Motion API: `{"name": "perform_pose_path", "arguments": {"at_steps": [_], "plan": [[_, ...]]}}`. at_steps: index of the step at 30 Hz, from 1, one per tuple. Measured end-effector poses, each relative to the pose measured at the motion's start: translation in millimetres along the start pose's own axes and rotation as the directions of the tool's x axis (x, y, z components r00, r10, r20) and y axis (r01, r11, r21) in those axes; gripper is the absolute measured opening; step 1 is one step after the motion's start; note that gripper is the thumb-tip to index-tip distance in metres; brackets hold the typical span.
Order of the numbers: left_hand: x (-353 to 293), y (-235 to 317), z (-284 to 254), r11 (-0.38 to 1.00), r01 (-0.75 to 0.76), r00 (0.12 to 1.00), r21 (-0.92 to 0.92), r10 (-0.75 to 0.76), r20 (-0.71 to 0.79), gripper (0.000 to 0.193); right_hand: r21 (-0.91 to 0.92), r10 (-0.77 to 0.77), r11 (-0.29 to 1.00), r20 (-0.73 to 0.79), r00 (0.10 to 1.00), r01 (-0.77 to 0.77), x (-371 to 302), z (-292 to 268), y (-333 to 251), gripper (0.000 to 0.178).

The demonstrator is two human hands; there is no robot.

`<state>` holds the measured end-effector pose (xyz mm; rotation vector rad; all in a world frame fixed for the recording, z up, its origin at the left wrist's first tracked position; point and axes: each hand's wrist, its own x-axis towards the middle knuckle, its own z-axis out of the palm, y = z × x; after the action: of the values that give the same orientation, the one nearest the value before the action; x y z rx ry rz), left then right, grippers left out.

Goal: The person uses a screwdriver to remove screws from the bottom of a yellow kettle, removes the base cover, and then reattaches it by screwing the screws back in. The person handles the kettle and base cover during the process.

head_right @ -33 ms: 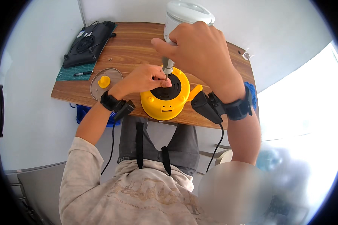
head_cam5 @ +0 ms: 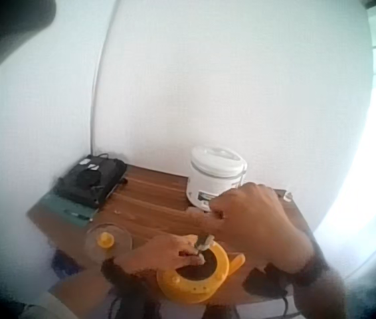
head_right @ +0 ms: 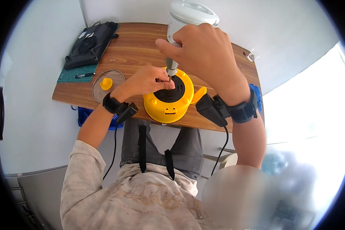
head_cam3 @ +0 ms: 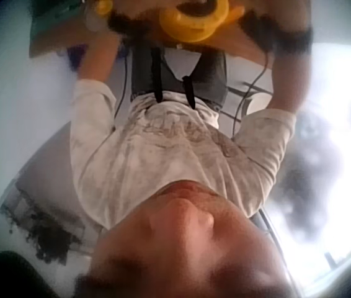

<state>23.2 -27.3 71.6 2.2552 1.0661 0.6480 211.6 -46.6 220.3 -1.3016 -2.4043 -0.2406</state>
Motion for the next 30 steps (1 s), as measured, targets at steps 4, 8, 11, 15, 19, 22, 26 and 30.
{"name": "perform_pose_path", "arguments": {"at_steps": [4, 8, 11, 15, 19, 22, 26, 30], "plan": [[2, -1, 3, 1.0, -0.013, 1.0, 0.02, 0.014, -0.024, 0.033, -0.098, -0.015, 0.995, -0.054, 0.998, 0.01, -6, -1, 4, 0.045], [2, -1, 0, 0.999, 0.02, 1.0, 0.05, -0.021, 0.021, 0.032, 0.223, -0.142, 0.961, -0.119, 0.983, 0.166, -14, 0, 6, 0.032], [1, -2, -1, 0.999, 0.037, 0.999, 0.034, -0.038, 0.035, 0.03, 0.359, -0.181, 0.911, -0.094, 0.979, 0.203, -20, -7, 13, 0.027], [2, -5, 3, 1.0, 0.013, 1.0, 0.014, -0.013, 0.02, 0.031, 0.231, -0.228, 0.937, -0.166, 0.959, 0.263, -14, -1, 27, 0.025], [2, -14, 5, 1.0, -0.005, 1.0, 0.017, 0.004, 0.031, 0.032, 0.086, -0.072, 0.993, -0.082, 0.994, 0.079, -12, -5, 8, 0.043], [1, -11, 5, 1.0, -0.012, 1.0, 0.002, 0.012, 0.021, 0.031, -0.095, -0.108, 0.991, -0.154, 0.982, 0.094, -13, 2, 1, 0.051], [2, -4, 2, 0.999, 0.04, 0.997, 0.024, -0.042, 0.067, 0.023, -0.132, -0.067, 0.99, -0.137, 0.988, 0.049, -11, 4, -6, 0.052], [3, -6, 1, 0.997, 0.044, 0.997, 0.057, -0.047, 0.053, 0.027, 0.003, -0.079, 0.997, -0.136, 0.988, 0.08, -11, 6, -2, 0.037]]}}
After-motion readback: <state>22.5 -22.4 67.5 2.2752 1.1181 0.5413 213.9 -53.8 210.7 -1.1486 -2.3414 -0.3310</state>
